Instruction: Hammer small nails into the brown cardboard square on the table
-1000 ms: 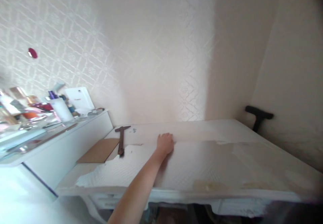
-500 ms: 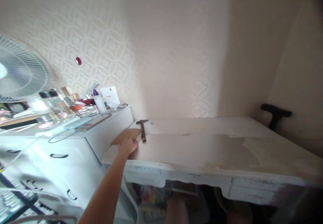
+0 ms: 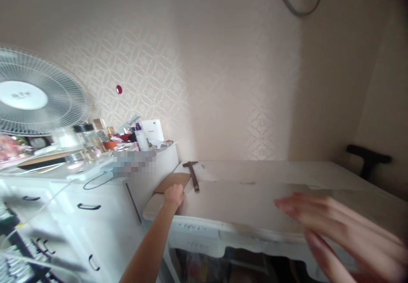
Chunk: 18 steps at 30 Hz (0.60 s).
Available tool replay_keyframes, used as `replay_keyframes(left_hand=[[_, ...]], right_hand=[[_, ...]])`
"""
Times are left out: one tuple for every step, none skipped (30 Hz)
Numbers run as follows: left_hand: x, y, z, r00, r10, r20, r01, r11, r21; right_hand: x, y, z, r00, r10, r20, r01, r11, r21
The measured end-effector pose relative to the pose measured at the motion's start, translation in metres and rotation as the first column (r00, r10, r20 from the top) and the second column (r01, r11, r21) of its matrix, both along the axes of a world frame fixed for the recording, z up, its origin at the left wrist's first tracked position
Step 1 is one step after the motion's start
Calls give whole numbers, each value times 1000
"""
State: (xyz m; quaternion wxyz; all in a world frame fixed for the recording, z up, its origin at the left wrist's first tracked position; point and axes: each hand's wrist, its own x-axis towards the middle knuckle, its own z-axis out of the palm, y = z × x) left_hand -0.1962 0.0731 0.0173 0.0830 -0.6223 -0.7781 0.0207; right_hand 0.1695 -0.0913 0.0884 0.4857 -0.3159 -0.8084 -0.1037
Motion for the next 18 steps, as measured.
replay_keyframes(left_hand=[[2, 0, 0, 1000, -7, -6, 7, 1000, 5], [4, 1, 0, 1000, -12, -11, 12, 1000, 14], [6, 1, 0, 1000, -13, -17, 13, 1000, 27], [7, 1, 0, 1000, -11, -23, 12, 999, 41], [8, 1, 1, 1000, -9, -27, 10, 999, 54], [8, 1, 1, 999, -6, -33, 8, 998, 66], [7, 1, 2, 999, -1, -40, 4, 997, 77], [6, 0, 3, 999, 6, -50, -1, 996, 92], [5, 0, 4, 998, 15, -61, -8, 994, 112], [4, -1, 5, 997, 28, -74, -18, 990, 137], [4, -1, 6, 995, 44, -87, -29, 986, 167], [4, -1, 7, 994, 60, -96, -40, 979, 199], [4, -1, 9, 992, 76, -102, -50, 972, 231], [6, 0, 11, 990, 90, -106, -59, 964, 260], [8, 1, 13, 989, 102, -109, -67, 956, 285], [11, 3, 15, 988, 107, -110, -68, 949, 307], [16, 5, 17, 988, 105, -110, -64, 943, 325], [21, 8, 20, 989, 95, -111, -52, 939, 341]], right_hand=[[-4, 15, 4, 998, -1, 64, 3, 1000, -30], [-6, 33, 4, 994, -14, 105, 24, 995, -94], [-6, 53, 0, 988, -34, 151, 59, 984, -166], [-5, 75, -10, 980, -77, 181, 117, 968, -223], [-3, 96, -22, 970, -127, 207, 179, 949, -258], [1, 117, -38, 955, -163, 247, 232, 930, -284], [5, 136, -54, 938, -200, 284, 285, 909, -302], [10, 152, -70, 918, -231, 323, 334, 889, -314], [14, 165, -86, 898, -245, 366, 369, 871, -323], [18, 175, -100, 878, -260, 402, 403, 854, -329], [22, 183, -112, 860, -276, 429, 432, 841, -324], [25, 189, -122, 845, -296, 445, 459, 829, -320], [28, 194, -131, 833, -309, 458, 480, 816, -322], [31, 198, -137, 823, -316, 472, 497, 803, -329], [33, 201, -142, 815, -324, 481, 514, 787, -340], [35, 204, -146, 812, -328, 483, 524, 775, -354], [37, 206, -149, 814, -329, 480, 526, 769, -365], [39, 208, -151, 819, -327, 471, 521, 767, -374]])
